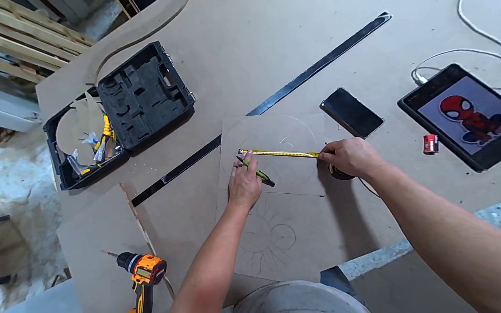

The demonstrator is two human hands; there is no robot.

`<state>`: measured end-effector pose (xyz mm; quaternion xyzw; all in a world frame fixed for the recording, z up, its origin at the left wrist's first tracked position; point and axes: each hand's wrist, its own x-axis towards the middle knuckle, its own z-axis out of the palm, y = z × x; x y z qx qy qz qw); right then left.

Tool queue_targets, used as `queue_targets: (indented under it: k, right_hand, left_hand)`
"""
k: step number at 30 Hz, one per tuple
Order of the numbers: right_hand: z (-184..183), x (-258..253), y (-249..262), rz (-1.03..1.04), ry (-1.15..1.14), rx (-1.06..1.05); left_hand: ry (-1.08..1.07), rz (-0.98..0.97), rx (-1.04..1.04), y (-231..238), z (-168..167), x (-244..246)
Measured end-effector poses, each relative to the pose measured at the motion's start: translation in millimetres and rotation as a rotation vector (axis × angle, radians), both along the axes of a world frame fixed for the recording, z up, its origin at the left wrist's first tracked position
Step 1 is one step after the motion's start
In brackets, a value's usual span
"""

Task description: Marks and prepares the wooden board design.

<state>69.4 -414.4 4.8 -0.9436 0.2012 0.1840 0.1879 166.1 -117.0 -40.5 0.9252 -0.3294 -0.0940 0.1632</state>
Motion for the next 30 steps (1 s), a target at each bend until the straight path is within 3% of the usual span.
queue_targets:
  k: [18,24,27,30]
  right_hand:
    - [6.4,-5.4,6.9,0.008,-0.005,0.013]
    - [22.2,-52.5,65.7,-0.015,-0.056,0.274]
    - [8.8,-82.3,106.7,-0.027,0.034,0.457]
    - [-6.5,-104.6,136.7,-0.009,0.138,0.524]
  left_hand:
    - [0.144,0.059,-0.071,9.4,12.1,5.8]
    - [0.277,0.577,-0.439,93.1,38.0,-7.3]
    - [0.389,0.69,-0.431,143.3,41.1,-24.9]
    - [0.483,0.667,-0.321,174.8,41.4,-54.6]
